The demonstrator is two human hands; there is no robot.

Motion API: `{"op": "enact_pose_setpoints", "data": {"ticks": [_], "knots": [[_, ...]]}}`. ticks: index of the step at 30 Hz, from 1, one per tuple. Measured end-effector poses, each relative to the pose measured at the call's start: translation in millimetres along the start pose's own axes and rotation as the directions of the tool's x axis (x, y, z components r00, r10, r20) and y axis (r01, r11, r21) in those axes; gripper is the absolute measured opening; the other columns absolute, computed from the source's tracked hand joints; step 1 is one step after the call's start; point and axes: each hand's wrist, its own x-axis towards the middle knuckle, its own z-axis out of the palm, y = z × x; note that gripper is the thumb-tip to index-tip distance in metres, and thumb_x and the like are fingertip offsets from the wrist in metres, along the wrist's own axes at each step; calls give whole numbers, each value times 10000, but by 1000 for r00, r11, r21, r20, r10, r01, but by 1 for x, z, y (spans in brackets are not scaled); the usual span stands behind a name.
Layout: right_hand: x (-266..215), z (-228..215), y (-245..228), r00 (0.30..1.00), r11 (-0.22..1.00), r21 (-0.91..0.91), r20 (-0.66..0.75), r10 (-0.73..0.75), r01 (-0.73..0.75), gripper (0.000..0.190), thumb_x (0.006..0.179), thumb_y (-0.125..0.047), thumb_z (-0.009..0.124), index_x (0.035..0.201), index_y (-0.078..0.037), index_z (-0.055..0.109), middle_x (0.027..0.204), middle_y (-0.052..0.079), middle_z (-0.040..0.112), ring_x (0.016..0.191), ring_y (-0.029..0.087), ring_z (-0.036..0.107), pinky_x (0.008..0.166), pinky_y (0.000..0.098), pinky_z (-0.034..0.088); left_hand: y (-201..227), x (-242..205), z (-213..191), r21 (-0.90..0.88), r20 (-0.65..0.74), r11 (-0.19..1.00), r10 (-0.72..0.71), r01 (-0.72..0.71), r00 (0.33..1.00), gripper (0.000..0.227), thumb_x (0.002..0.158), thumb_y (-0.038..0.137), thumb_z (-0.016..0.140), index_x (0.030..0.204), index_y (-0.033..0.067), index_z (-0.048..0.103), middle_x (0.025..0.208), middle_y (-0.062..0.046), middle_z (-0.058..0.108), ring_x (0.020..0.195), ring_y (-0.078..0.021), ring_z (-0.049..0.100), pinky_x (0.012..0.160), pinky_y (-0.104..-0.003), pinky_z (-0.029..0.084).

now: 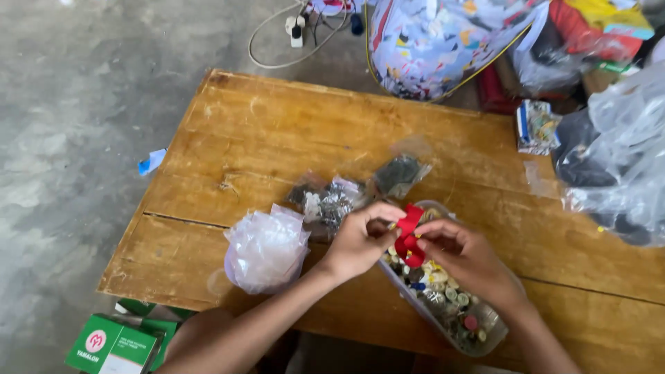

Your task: The person sorts buttons from a large plastic container into small clear plastic bags. They pick buttons of various colors and sizes from the container and place them into the bags, which are then set aside on the wooden table.

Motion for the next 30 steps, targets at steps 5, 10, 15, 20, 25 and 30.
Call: {"op": "enact_pose_setpoints", "data": {"ticks": [5, 10, 15, 20, 25, 30], "knots": [[4, -5, 24, 987, 965, 206, -6, -163, 160, 254, 853, -76, 769, 1098, -7, 782, 892, 145, 803, 721, 219, 746, 669, 337, 598, -1, 3, 9, -174, -108, 985, -31, 12, 994, 332, 840, 47, 739, 1170, 53, 711, 997, -194, 741, 734, -186, 730, 626, -266, 579], [8, -6, 13, 972, 950, 217, 20, -233, 224, 319, 861, -56, 743, 1171, 15, 759, 945, 207, 803, 755, 277, 770, 689, 372, 610, 0, 11, 2, -68, -136, 997, 13, -22, 991, 296, 857, -13, 687, 1140, 65, 728, 973, -170, 759, 757, -213, 757, 661, -270, 585], [20, -10, 30, 955, 924, 243, -55, -291, 295, 322, 856, 15, 728, 1177, 35, 727, 999, 236, 770, 771, 290, 750, 703, 382, 628, 28, -3, 4, 24, 184, 1000, -6, 1, 983, 354, 933, 90, 680, 1253, -53, 630, 1056, -306, 676, 921, -391, 716, 823, -440, 584], [22, -13, 20, 941, 950, -29, -133, -312, 311, 281, 911, -88, 710, 1185, -26, 711, 1051, 185, 741, 917, 307, 750, 767, 405, 631, -6, 16, -23, 83, -141, 996, 55, -44, 988, 119, 926, 39, 643, 910, 57, 759, 785, -142, 759, 717, -229, 745, 738, -330, 584], [26, -23, 41, 992, 756, -655, -86, -95, 16, 370, 865, -392, 721, 1204, -247, 695, 1181, 45, 720, 1054, 296, 734, 818, 487, 603, -13, 36, -35, 289, -363, 951, 5, 107, 932, 111, 908, 149, 668, 849, 137, 762, 748, -68, 764, 737, -192, 757, 658, -323, 586], [18, -23, 37, 999, 640, -766, 52, -14, 49, 678, 886, -356, 750, 1462, -122, 480, 1383, 244, 565, 1205, 440, 653, 875, 551, 606, 39, 27, -24, 367, -293, 920, -28, 140, 956, 839, 917, -95, 467, 1597, -23, -20, 1629, -370, 18, 1458, -570, 145, 1173, -707, 106]]}}
